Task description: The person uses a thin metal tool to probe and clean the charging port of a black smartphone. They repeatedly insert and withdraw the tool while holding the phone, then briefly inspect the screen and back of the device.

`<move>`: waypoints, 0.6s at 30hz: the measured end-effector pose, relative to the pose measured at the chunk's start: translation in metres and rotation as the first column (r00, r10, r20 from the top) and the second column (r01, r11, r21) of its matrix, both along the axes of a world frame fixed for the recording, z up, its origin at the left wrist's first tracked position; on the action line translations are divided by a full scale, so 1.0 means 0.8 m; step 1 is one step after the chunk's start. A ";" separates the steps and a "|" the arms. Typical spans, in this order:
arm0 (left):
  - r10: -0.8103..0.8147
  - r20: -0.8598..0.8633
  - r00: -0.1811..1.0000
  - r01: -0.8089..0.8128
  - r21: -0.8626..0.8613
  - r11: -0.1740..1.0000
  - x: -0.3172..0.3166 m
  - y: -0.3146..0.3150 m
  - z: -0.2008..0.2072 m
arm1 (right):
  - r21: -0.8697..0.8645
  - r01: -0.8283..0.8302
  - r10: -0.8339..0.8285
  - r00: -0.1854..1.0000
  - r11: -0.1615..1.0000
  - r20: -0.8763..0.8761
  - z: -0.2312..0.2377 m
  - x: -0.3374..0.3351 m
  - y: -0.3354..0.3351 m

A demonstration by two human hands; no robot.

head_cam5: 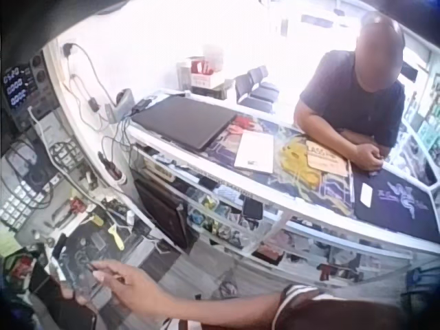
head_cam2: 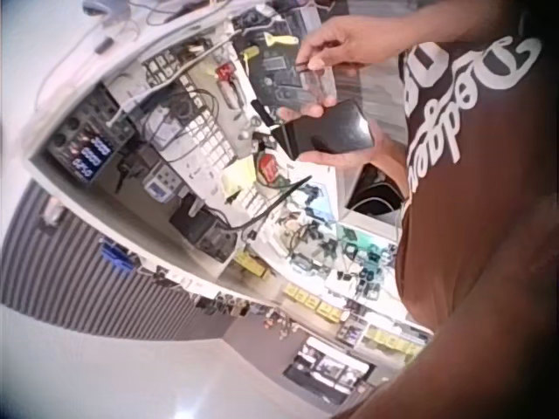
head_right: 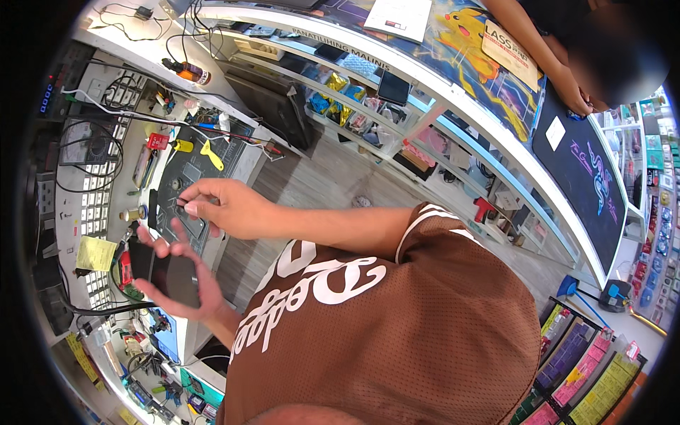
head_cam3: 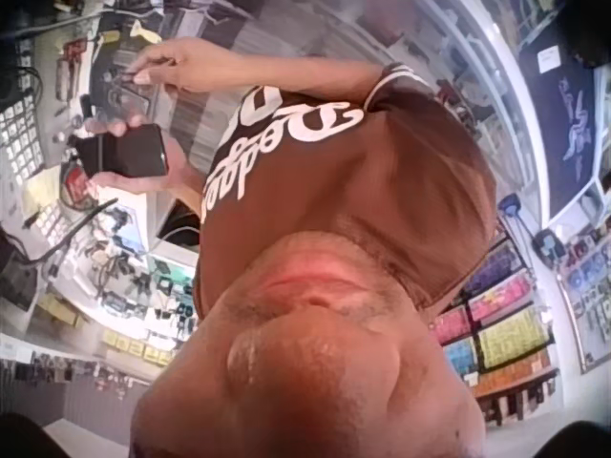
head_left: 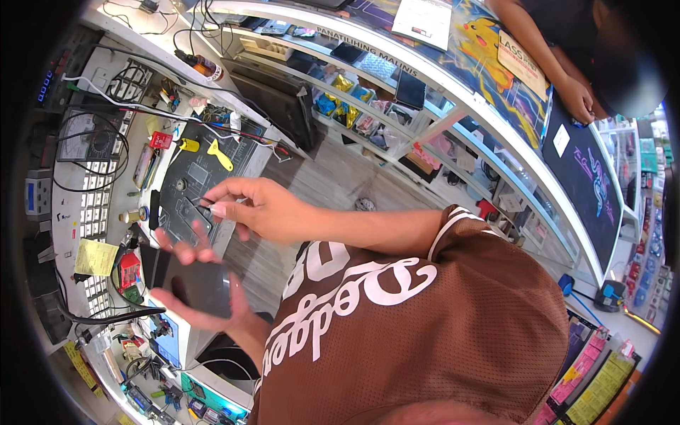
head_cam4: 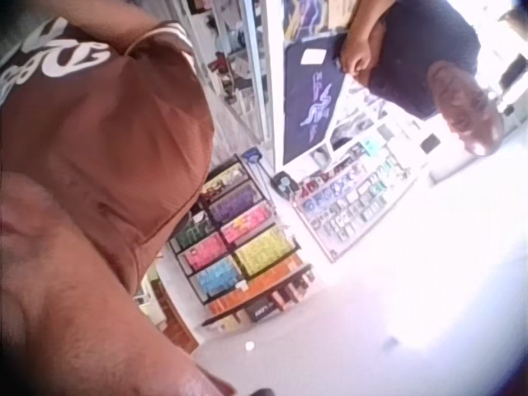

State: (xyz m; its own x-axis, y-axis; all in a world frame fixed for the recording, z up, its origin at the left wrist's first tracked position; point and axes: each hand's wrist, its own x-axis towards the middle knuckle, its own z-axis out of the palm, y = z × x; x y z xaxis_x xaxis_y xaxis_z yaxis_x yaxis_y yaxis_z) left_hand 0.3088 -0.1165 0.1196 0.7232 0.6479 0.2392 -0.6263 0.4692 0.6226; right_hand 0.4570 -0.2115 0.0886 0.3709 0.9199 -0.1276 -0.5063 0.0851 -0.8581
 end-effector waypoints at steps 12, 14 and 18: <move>-0.015 -0.148 0.989 0.014 -0.006 1.000 0.047 0.003 -0.058 | -0.017 0.221 -0.180 0.837 0.975 0.517 -0.056 -0.018 0.013; 0.000 -0.166 0.986 0.000 0.003 1.000 0.048 0.004 -0.061 | -0.055 0.187 -0.130 0.838 0.981 0.530 -0.058 -0.014 0.006; -0.015 -0.164 0.986 0.008 -0.044 0.999 0.048 0.011 -0.058 | -0.155 0.068 -0.014 0.947 0.986 0.322 -0.063 0.009 -0.022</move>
State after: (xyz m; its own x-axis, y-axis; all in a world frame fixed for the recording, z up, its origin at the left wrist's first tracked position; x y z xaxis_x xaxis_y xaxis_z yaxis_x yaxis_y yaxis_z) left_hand 0.3469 -0.1080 0.0735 0.7579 0.6463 0.0888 -0.5114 0.5041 0.6959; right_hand 0.4641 -0.2289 0.0378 0.4534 0.8798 -0.1428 -0.2034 -0.0538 -0.9776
